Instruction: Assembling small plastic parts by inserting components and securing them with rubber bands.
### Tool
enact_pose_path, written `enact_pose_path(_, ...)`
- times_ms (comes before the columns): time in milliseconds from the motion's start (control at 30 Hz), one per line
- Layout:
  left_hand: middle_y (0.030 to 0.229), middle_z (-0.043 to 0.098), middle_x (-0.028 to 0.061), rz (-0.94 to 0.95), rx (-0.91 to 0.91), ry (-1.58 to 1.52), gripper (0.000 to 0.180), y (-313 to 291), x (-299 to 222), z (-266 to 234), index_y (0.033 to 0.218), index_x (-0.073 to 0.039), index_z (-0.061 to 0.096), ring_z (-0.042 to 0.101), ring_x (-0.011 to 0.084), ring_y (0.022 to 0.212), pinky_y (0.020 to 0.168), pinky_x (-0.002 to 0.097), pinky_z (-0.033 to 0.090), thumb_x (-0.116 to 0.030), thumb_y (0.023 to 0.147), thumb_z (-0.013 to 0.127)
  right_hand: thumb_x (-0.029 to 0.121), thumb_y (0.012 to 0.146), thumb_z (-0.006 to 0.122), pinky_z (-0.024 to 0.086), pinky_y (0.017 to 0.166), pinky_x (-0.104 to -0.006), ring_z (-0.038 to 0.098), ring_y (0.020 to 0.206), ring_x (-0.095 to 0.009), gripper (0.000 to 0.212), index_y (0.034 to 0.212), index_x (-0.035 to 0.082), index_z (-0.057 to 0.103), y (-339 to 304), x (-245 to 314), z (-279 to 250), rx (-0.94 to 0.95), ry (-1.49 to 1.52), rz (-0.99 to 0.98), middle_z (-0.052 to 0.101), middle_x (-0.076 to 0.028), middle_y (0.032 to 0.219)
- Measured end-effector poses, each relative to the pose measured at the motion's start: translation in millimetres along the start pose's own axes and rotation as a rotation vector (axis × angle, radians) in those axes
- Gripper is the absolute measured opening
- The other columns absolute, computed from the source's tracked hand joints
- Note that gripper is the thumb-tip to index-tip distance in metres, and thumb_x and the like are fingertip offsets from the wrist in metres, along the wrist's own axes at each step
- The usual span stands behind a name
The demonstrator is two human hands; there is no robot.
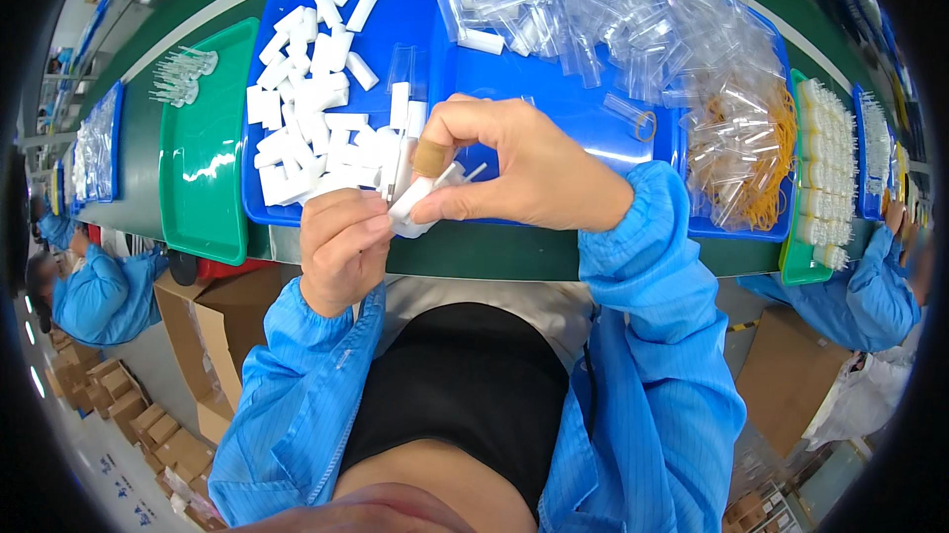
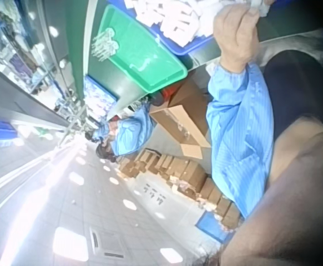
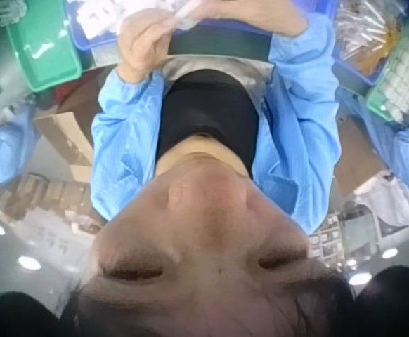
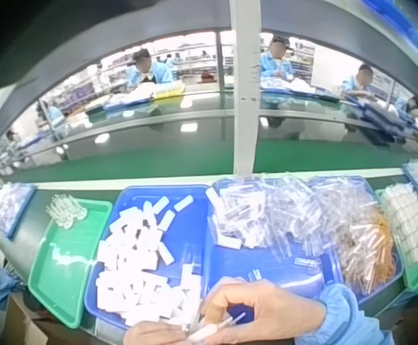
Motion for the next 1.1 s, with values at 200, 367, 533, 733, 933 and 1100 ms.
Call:
enact_pose_path(200,0.096,0.067,0.0092,-0.071,0.056,0.027,0.039,-2.1,6.9,-16.0,0.107,-0.006,0.065,0.066,0.0248,0.084,0.067,0.0322,0.051,-0.003,0.072,0.081,0.014,0.080,0.082,0.049,0.089,-0.0331,0.064,0.100,-0.021,0.026,0.099,0.005,0.067,10.2,3.9,18.7,-0.090,-0.011,-0.046,0.067,-0.010,0.104)
enact_pose_path(367,0.095,0.067,0.0096,-0.129,0.016,0.170,0.042,-13.0,11.3,-22.9,0.108,-0.005,0.066,0.066,0.0246,0.081,0.065,0.0321,0.051,0.000,0.069,0.083,0.028,0.090,0.070,0.046,0.083,-0.0386,0.062,0.094,-0.024,0.029,0.106,0.004,0.069,60.6,-13.7,15.3,-0.427,-0.357,-0.153,0.069,-0.010,0.099)
enact_pose_path(533,0.094,0.067,0.0114,-0.193,-0.051,0.253,0.042,-20.1,12.7,-26.2,0.106,-0.004,0.067,0.068,0.0249,0.077,0.060,0.0305,0.055,0.004,0.068,0.083,0.025,0.086,0.071,0.042,0.084,-0.0398,0.058,0.096,-0.025,0.023,0.094,0.004,0.074,113.3,-43.2,31.2,-0.332,-1.151,-0.120,0.069,-0.008,0.097)
enact_pose_path(733,0.093,0.067,0.0117,-0.181,-0.037,0.218,0.038,-22.3,13.1,-31.5,0.105,-0.003,0.069,0.069,0.0249,0.076,0.060,0.0307,0.056,0.005,0.070,0.082,0.014,0.079,0.069,0.042,0.085,-0.0413,0.059,0.098,-0.025,0.012,0.084,0.004,0.072,125.4,-49.8,39.1,-0.312,-1.379,-0.103,0.066,-0.007,0.091)
enact_pose_path(933,0.093,0.068,0.0108,-0.133,0.023,0.141,0.036,-27.6,17.8,-31.4,0.100,-0.002,0.072,0.069,0.0246,0.077,0.061,0.0315,0.056,0.004,0.066,0.077,0.007,0.086,0.064,0.050,0.073,-0.0326,0.065,0.078,-0.019,0.027,0.112,0.007,0.067,96.8,-16.9,18.3,-0.241,-0.547,0.149,0.065,-0.007,0.085)
enact_pose_path(1100,0.096,0.068,0.0105,-0.022,0.146,0.126,0.038,-12.3,9.8,-27.0,0.101,-0.003,0.072,0.068,0.0244,0.077,0.060,0.0309,0.055,0.002,0.064,0.077,0.003,0.082,0.063,0.052,0.071,-0.0246,0.065,0.080,-0.012,0.032,0.114,0.003,0.065,60.2,-9.1,2.3,-0.300,-0.053,0.132,0.066,-0.006,0.087)
Point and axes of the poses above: each hand's wrist, its own y-axis towards the middle knuckle, its own z-axis out of the palm, x = y × z, the point moved 2 cm from there along y, towards the middle knuckle
